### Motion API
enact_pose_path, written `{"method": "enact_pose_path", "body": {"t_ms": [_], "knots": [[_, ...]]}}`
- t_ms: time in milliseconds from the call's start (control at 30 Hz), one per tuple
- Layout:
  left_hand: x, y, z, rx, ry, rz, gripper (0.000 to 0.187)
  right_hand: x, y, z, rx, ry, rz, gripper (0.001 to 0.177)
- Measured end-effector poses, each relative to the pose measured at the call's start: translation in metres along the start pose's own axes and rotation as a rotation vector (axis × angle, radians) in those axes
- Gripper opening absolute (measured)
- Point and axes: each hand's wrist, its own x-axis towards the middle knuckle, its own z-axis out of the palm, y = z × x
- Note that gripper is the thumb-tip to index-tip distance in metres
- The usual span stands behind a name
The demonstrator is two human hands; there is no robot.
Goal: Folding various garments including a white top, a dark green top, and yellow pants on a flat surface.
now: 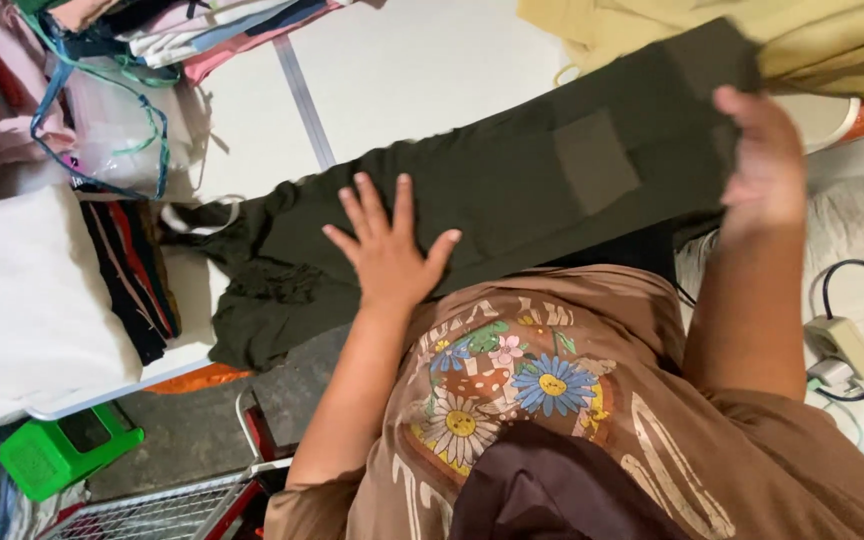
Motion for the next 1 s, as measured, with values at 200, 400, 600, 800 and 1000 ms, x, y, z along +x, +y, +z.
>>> {"method": "enact_pose_path", "body": {"t_ms": [200, 400, 600, 800, 1000], "knots": [[0.006, 0.031, -0.014, -0.275, -0.128, 0.062, 0.096, -0.014, -0.032, -0.011, 0.623, -0.298, -0.226, 0.037], [0.004, 0.031, -0.031, -0.591, -0.055, 0.21, 0.086, -0.11, -0.075, 0.052, -0.441, -0.316, -0.695, 0.06], [0.004, 0.022, -0.013, -0.417, -0.084, 0.195, 0.077, -0.167, -0.068, 0.131, -1.043, -0.427, -0.344, 0.064], [-0.001, 0.016, 0.013, -0.157, 0.001, 0.234, 0.076, -0.145, -0.006, 0.139, -1.206, -0.246, -1.06, 0.065], [-0.003, 0.016, 0.012, -0.14, 0.024, 0.242, 0.075, -0.133, -0.014, 0.126, -1.022, -0.217, -0.985, 0.057]]}}
